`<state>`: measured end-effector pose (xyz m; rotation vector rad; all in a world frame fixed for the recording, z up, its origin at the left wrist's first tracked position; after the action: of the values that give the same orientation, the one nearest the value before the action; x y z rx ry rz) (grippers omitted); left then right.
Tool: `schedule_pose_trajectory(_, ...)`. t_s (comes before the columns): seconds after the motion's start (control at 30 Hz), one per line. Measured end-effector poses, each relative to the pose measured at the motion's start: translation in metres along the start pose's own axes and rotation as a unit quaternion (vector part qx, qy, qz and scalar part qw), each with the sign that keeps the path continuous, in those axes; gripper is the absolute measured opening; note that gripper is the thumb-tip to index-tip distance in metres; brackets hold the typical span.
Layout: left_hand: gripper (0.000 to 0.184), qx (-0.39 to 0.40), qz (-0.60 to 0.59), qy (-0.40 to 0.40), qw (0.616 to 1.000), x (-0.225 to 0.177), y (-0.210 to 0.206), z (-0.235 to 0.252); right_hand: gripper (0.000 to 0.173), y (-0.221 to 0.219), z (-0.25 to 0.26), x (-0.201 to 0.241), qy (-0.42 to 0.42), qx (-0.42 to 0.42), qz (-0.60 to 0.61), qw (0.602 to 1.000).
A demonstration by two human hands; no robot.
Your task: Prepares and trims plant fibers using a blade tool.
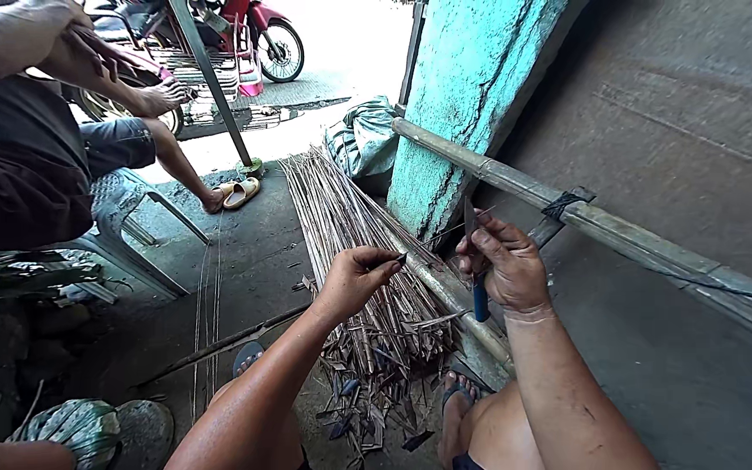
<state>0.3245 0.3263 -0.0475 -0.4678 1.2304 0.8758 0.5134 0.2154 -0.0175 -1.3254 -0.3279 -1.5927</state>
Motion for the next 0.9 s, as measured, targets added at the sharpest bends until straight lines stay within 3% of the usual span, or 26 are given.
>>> schedule_pose_trajectory(0.3, 0.019, -0.011, 0.029, -0.022, 0.999, 0.006, 0.003, 0.005, 0.028, 0.083, 0.008, 0.052, 0.116, -0.289, 0.002, 0.950)
schedule_pose_trajectory(0.33, 0.019, -0.011, 0.027, -0.017, 0.999, 0.006, 0.005, 0.005, 0.028, 0.082, 0.009, 0.054, 0.118, -0.275, -0.004, 0.954)
schedule_pose_trajectory(0.4, 0.021, -0.007, 0.025, -0.016, 1.000, 0.005, 0.006, 0.006, 0.028, 0.053, 0.007, 0.045, 0.090, -0.156, -0.033, 0.983)
schedule_pose_trajectory(0.47, 0.021, 0.004, 0.022, -0.016, 1.000, 0.004, 0.004, 0.007, 0.028, 0.007, -0.007, 0.013, -0.004, 0.014, -0.061, 0.998)
schedule_pose_trajectory(0.53, 0.021, 0.028, 0.015, -0.009, 0.999, 0.004, -0.001, 0.006, 0.040, -0.031, -0.027, -0.021, -0.103, 0.128, -0.086, 0.983)
schedule_pose_trajectory(0.6, 0.022, 0.061, -0.005, 0.005, 0.998, 0.005, -0.006, 0.004, 0.044, -0.049, -0.038, -0.042, -0.156, 0.151, -0.096, 0.971)
schedule_pose_trajectory(0.73, 0.022, 0.064, -0.044, 0.038, 0.996, 0.007, -0.002, 0.002, 0.029, -0.048, -0.031, -0.040, -0.120, 0.107, -0.054, 0.985)
schedule_pose_trajectory(0.9, 0.021, 0.052, -0.033, 0.034, 0.998, 0.006, 0.005, 0.003, 0.034, -0.048, -0.030, -0.041, -0.144, 0.124, -0.050, 0.981)
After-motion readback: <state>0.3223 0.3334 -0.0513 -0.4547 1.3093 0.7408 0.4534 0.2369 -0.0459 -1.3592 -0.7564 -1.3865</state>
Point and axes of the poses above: each hand's wrist, its own z-axis towards the middle knuckle, its own y-axis out of the back of the hand, x = y × z, the point moved 10 cm from there along z, towards the middle knuckle, and after that the axes turned 10 degrees about -x, right-handed, at the moved point
